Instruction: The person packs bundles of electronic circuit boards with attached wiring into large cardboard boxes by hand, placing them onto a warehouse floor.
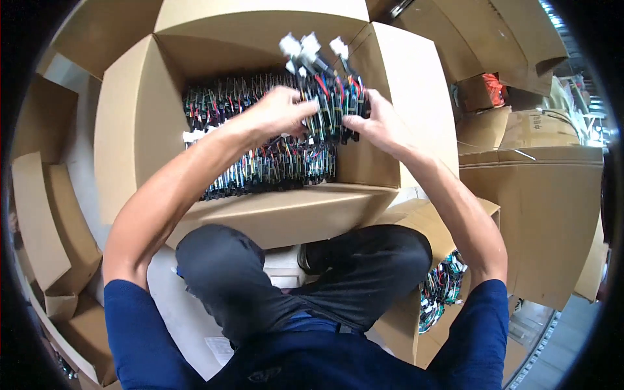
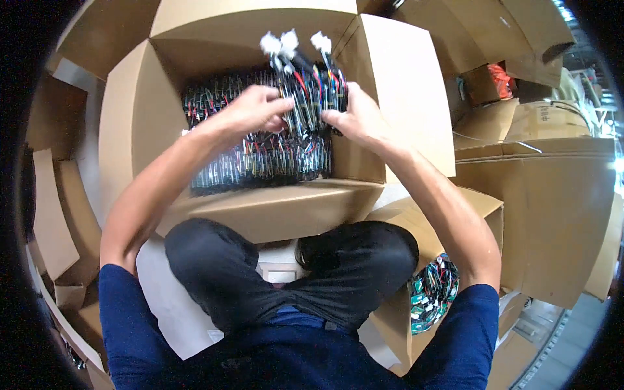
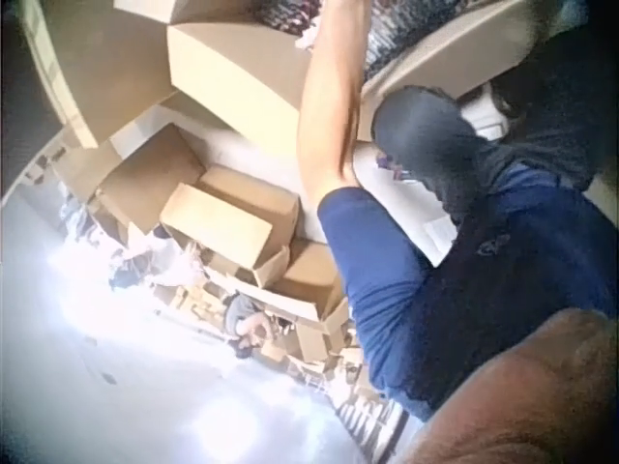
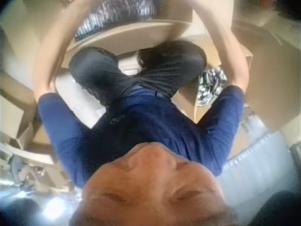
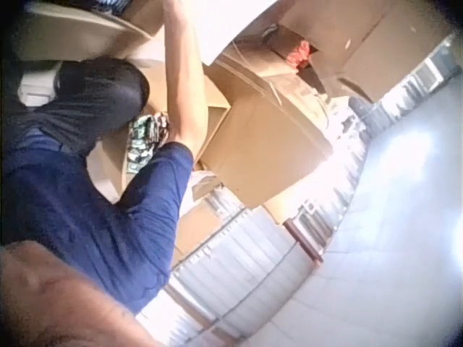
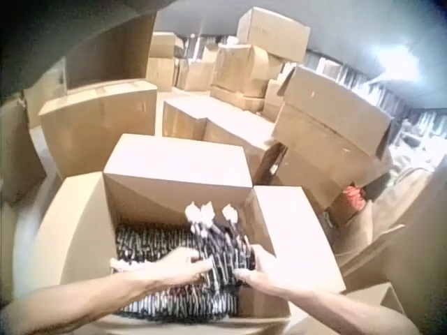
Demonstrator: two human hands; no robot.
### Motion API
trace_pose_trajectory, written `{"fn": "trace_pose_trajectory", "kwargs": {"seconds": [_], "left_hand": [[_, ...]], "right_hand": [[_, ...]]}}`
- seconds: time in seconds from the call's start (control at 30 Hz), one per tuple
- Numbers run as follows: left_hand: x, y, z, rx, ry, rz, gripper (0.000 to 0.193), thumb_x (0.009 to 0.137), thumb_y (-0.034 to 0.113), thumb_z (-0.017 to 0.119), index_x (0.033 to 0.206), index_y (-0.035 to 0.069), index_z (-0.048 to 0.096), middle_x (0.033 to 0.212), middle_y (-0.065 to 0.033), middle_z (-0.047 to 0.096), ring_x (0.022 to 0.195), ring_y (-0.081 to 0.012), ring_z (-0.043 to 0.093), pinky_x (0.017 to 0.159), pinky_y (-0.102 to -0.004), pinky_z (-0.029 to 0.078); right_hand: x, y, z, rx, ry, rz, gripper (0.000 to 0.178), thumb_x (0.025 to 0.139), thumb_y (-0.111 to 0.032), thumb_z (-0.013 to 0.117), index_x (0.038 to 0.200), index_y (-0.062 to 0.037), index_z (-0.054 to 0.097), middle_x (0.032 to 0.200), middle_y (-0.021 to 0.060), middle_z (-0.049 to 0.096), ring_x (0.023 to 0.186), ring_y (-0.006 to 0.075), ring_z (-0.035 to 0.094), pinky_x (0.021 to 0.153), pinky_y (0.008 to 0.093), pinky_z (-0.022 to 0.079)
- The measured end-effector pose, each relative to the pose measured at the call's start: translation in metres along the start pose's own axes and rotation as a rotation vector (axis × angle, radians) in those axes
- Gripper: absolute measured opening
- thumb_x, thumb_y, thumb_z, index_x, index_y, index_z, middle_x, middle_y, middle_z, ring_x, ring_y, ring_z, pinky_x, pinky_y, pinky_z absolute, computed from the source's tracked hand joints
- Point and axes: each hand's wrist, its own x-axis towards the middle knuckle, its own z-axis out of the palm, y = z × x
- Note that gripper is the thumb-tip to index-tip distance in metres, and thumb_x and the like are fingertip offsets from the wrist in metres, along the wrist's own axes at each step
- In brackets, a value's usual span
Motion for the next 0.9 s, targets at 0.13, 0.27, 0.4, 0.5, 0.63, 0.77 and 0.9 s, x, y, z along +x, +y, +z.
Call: {"fn": "trace_pose_trajectory", "kwargs": {"seconds": [0.13, 0.27, 0.4, 0.5, 0.63, 0.77, 0.9], "left_hand": [[0.067, -0.085, 0.027, -0.121, -0.081, -0.273, 0.017, 0.099, 0.015, 0.062, 0.088, 0.001, 0.063, 0.085, -0.0067, 0.064, 0.076, -0.014, 0.066, 0.073, -0.0279, 0.063], [0.1, -0.148, 0.056, -0.189, -0.2, -0.371, 0.016, 0.098, 0.011, 0.064, 0.085, 0.002, 0.06, 0.08, -0.0039, 0.058, 0.072, -0.0131, 0.063, 0.069, -0.0305, 0.065], [0.119, -0.18, 0.066, -0.155, -0.168, -0.443, 0.014, 0.095, 0.007, 0.065, 0.086, -0.003, 0.062, 0.078, -0.0083, 0.063, 0.065, -0.0167, 0.067, 0.059, -0.0304, 0.064], [0.131, -0.183, 0.069, 0.043, -0.129, -0.528, 0.014, 0.091, 0.005, 0.067, 0.085, -0.008, 0.066, 0.078, -0.0162, 0.07, 0.056, -0.0226, 0.07, 0.048, -0.0309, 0.061], [0.136, -0.168, 0.07, 0.184, -0.198, -0.583, 0.026, 0.094, 0.01, 0.071, 0.079, -0.011, 0.067, 0.072, -0.0191, 0.072, 0.058, -0.0244, 0.073, 0.047, -0.0359, 0.061], [0.113, -0.168, 0.072, 0.533, -0.084, -0.367, 0.032, 0.093, 0.021, 0.076, 0.081, -0.008, 0.069, 0.066, -0.0161, 0.072, 0.055, -0.0255, 0.072, 0.061, -0.0372, 0.061], [0.106, -0.203, 0.071, 0.754, 0.08, -0.03, 0.031, 0.088, 0.03, 0.078, 0.087, 0.0, 0.07, 0.085, -0.021, 0.074, 0.082, -0.0372, 0.074, 0.078, -0.0482, 0.059]], "right_hand": [[0.035, 0.057, 0.039, -0.433, -0.15, 0.267, 0.055, 0.085, -0.019, 0.075, 0.124, 0.0097, 0.049, 0.114, 0.0273, 0.067, 0.109, 0.0372, 0.067, 0.096, 0.0428, 0.053], [0.044, 0.091, 0.094, -0.683, -0.265, 0.601, 0.059, 0.082, -0.017, 0.074, 0.127, 0.0093, 0.048, 0.125, 0.0289, 0.064, 0.12, 0.0391, 0.065, 0.101, 0.0442, 0.054], [0.056, 0.118, 0.129, -0.684, -0.322, 0.742, 0.066, 0.081, -0.018, 0.078, 0.133, 0.0071, 0.045, 0.133, 0.0276, 0.061, 0.126, 0.037, 0.062, 0.104, 0.0431, 0.053], [0.054, 0.15, 0.149, -0.663, -0.256, 0.725, 0.064, 0.081, -0.018, 0.075, 0.131, 0.0099, 0.046, 0.125, 0.0291, 0.065, 0.122, 0.0394, 0.063, 0.103, 0.0436, 0.052], [0.065, 0.168, 0.141, -0.641, -0.43, 0.616, 0.039, 0.081, -0.013, 0.073, 0.115, 0.0044, 0.067, 0.127, 0.0242, 0.067, 0.115, 0.0407, 0.066, 0.098, 0.0425, 0.056], [0.055, 0.177, 0.151, -0.821, -0.339, 0.449, 0.029, 0.084, -0.01, 0.07, 0.111, 0.0012, 0.073, 0.12, 0.0215, 0.071, 0.112, 0.0351, 0.07, 0.093, 0.0438, 0.058], [0.071, 0.136, 0.142, -0.866, -0.595, 0.421, 0.025, 0.087, -0.007, 0.067, 0.111, -0.004, 0.076, 0.123, 0.0202, 0.071, 0.112, 0.0333, 0.07, 0.095, 0.0439, 0.058]]}}
